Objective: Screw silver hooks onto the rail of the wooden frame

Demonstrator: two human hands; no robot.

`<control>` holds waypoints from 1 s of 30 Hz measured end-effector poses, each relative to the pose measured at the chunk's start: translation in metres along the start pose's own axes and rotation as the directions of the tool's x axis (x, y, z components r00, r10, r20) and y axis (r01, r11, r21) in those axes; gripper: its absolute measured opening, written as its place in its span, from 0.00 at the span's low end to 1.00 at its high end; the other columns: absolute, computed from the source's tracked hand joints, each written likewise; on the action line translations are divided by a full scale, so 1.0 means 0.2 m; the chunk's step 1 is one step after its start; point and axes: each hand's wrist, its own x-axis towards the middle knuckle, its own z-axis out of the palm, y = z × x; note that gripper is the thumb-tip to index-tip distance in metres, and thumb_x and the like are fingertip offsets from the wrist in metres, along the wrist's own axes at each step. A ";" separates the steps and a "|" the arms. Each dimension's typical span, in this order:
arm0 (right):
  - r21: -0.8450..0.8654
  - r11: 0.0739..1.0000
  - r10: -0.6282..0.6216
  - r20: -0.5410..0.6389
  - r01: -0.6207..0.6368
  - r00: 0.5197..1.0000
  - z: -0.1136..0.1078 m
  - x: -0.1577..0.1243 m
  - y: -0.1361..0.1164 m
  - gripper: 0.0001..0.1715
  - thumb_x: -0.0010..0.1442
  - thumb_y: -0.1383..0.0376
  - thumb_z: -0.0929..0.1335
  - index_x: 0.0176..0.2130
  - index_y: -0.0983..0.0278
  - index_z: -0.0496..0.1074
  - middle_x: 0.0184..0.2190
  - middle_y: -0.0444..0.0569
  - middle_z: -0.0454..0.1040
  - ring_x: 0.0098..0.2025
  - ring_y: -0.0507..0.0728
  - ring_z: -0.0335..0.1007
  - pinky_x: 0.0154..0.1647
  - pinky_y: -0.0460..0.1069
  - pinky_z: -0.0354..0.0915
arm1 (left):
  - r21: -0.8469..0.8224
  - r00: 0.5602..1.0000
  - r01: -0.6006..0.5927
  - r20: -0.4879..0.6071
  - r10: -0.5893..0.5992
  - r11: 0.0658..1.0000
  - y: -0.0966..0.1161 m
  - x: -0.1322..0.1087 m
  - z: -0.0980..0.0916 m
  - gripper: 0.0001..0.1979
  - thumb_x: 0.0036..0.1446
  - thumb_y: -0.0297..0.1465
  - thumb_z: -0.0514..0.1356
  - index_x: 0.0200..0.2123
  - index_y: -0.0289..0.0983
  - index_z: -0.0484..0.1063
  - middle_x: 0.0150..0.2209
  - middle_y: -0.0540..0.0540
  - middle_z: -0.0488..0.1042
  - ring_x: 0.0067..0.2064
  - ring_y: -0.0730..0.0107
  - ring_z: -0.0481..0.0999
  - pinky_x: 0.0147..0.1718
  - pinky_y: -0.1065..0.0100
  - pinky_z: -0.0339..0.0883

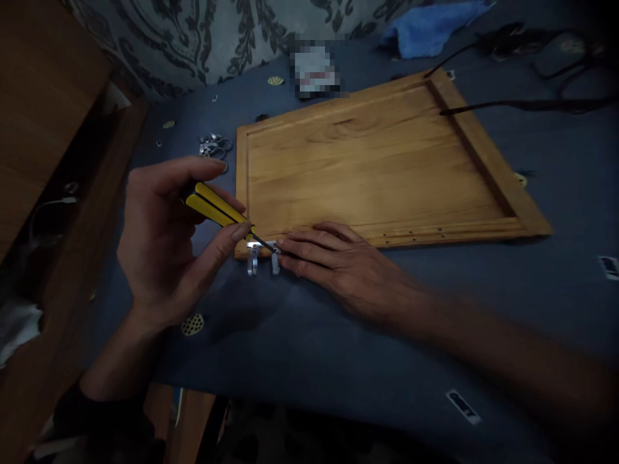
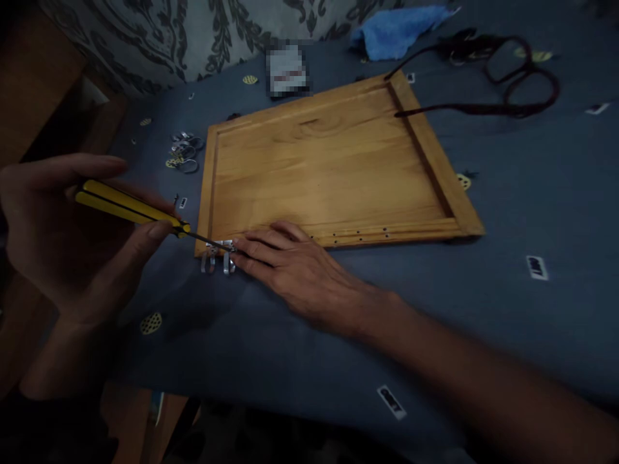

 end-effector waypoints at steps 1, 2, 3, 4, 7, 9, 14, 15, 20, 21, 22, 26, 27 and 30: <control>0.000 1.000 -0.004 -0.001 0.004 1.000 0.00 0.00 0.00 0.24 0.73 0.72 0.61 0.64 0.67 0.70 0.65 0.55 0.74 0.70 0.60 0.65 0.68 0.59 0.60 | 0.001 1.000 -0.009 -0.007 0.009 1.000 0.00 0.00 0.00 0.30 0.59 0.34 0.73 0.63 0.53 0.71 0.51 0.49 0.72 0.41 0.66 0.84 0.32 0.64 0.83; -0.003 1.000 -0.004 0.001 0.004 1.000 0.00 0.00 0.00 0.24 0.73 0.73 0.61 0.64 0.67 0.70 0.65 0.55 0.74 0.70 0.60 0.65 0.68 0.59 0.61 | 0.003 1.000 -0.015 -0.014 0.015 1.000 -0.01 0.00 0.00 0.31 0.58 0.33 0.74 0.63 0.52 0.71 0.51 0.49 0.72 0.41 0.66 0.84 0.33 0.65 0.83; -0.008 1.000 -0.004 0.003 0.004 1.000 -0.01 0.00 0.00 0.23 0.73 0.73 0.61 0.64 0.67 0.70 0.65 0.55 0.74 0.69 0.60 0.65 0.68 0.59 0.61 | 0.005 1.000 -0.020 -0.021 0.020 1.000 -0.01 -0.01 0.00 0.32 0.57 0.32 0.74 0.63 0.51 0.71 0.51 0.49 0.72 0.41 0.66 0.84 0.33 0.65 0.83; -0.012 1.000 -0.004 0.003 0.004 1.000 -0.01 0.00 0.00 0.23 0.73 0.73 0.61 0.64 0.67 0.70 0.65 0.55 0.74 0.69 0.60 0.65 0.68 0.59 0.60 | 0.005 0.999 -0.025 -0.021 0.025 1.000 -0.01 -0.01 0.00 0.33 0.56 0.31 0.75 0.63 0.51 0.71 0.50 0.49 0.72 0.41 0.66 0.84 0.33 0.65 0.83; -0.026 1.000 -0.003 0.011 0.003 1.000 -0.01 0.00 0.00 0.23 0.74 0.72 0.60 0.64 0.67 0.69 0.65 0.54 0.74 0.69 0.60 0.65 0.69 0.59 0.60 | -0.010 0.999 -0.032 -0.011 0.032 0.999 -0.01 -0.01 -0.01 0.35 0.55 0.31 0.76 0.63 0.50 0.71 0.51 0.49 0.72 0.41 0.66 0.84 0.34 0.64 0.84; -0.038 0.999 -0.002 0.024 0.002 1.000 -0.01 0.00 0.00 0.23 0.75 0.72 0.59 0.64 0.66 0.69 0.66 0.53 0.74 0.70 0.60 0.64 0.69 0.59 0.60 | -0.027 0.999 -0.034 -0.006 0.034 0.999 -0.01 -0.02 -0.01 0.36 0.53 0.32 0.76 0.64 0.49 0.70 0.52 0.49 0.72 0.42 0.65 0.84 0.35 0.64 0.84; -0.043 0.999 -0.001 0.030 0.002 1.000 -0.02 0.01 0.00 0.23 0.76 0.70 0.58 0.64 0.65 0.68 0.66 0.52 0.73 0.70 0.60 0.64 0.69 0.59 0.60 | -0.042 1.000 0.009 -0.006 -0.009 0.999 -0.01 -0.03 -0.02 0.36 0.54 0.30 0.76 0.63 0.49 0.70 0.53 0.49 0.71 0.43 0.66 0.84 0.36 0.64 0.83; -0.039 0.999 0.005 0.037 -0.003 0.999 -0.01 0.01 0.00 0.23 0.76 0.70 0.59 0.65 0.65 0.68 0.66 0.52 0.73 0.70 0.60 0.64 0.68 0.59 0.60 | -0.044 1.000 0.017 -0.004 -0.017 0.999 -0.01 -0.03 -0.02 0.36 0.54 0.29 0.76 0.64 0.49 0.70 0.53 0.49 0.71 0.43 0.65 0.84 0.36 0.63 0.84; -0.026 1.000 0.011 0.042 -0.009 0.999 -0.01 0.00 0.00 0.23 0.75 0.71 0.60 0.65 0.64 0.68 0.67 0.53 0.73 0.70 0.60 0.64 0.68 0.61 0.60 | -0.014 0.999 0.046 -0.006 -0.046 0.999 0.00 -0.03 -0.02 0.36 0.53 0.31 0.77 0.63 0.50 0.70 0.51 0.48 0.70 0.42 0.64 0.84 0.34 0.62 0.84; -0.028 1.000 0.008 0.042 -0.007 0.999 -0.01 0.00 0.00 0.24 0.75 0.71 0.60 0.65 0.64 0.68 0.67 0.53 0.72 0.71 0.60 0.63 0.69 0.61 0.60 | -0.003 0.999 0.041 -0.003 -0.041 0.999 0.00 -0.03 -0.02 0.35 0.54 0.32 0.76 0.63 0.50 0.70 0.50 0.49 0.70 0.41 0.64 0.84 0.33 0.63 0.83; -0.028 1.000 0.001 0.037 0.000 0.999 0.00 0.00 0.00 0.24 0.75 0.71 0.60 0.65 0.64 0.68 0.67 0.53 0.72 0.71 0.60 0.63 0.69 0.60 0.60 | 0.013 1.000 0.031 0.000 -0.031 0.999 0.00 -0.03 -0.02 0.35 0.54 0.32 0.76 0.63 0.50 0.70 0.50 0.48 0.70 0.41 0.64 0.84 0.31 0.63 0.82; -0.016 1.000 -0.014 0.014 0.014 1.000 0.00 0.00 0.01 0.24 0.73 0.71 0.61 0.65 0.66 0.69 0.67 0.54 0.73 0.71 0.59 0.63 0.69 0.59 0.60 | 0.083 0.999 -0.019 0.029 0.017 0.996 -0.02 -0.03 -0.02 0.35 0.57 0.34 0.75 0.65 0.51 0.68 0.49 0.47 0.70 0.41 0.62 0.84 0.29 0.64 0.79; -0.011 1.000 -0.010 0.011 0.010 1.000 0.00 0.00 0.01 0.25 0.72 0.71 0.62 0.65 0.65 0.69 0.66 0.54 0.73 0.70 0.59 0.64 0.69 0.59 0.60 | 0.091 0.999 -0.023 0.031 0.020 0.996 -0.03 -0.03 -0.02 0.36 0.57 0.36 0.75 0.66 0.52 0.67 0.49 0.47 0.70 0.41 0.62 0.83 0.30 0.63 0.80; -0.003 1.000 0.002 0.015 -0.002 1.000 0.00 0.00 0.00 0.26 0.71 0.72 0.63 0.65 0.63 0.69 0.66 0.52 0.73 0.70 0.59 0.65 0.68 0.60 0.60 | 0.091 0.999 -0.035 0.005 0.035 0.995 -0.04 -0.04 -0.02 0.37 0.55 0.39 0.75 0.66 0.53 0.68 0.50 0.46 0.71 0.39 0.63 0.81 0.31 0.61 0.80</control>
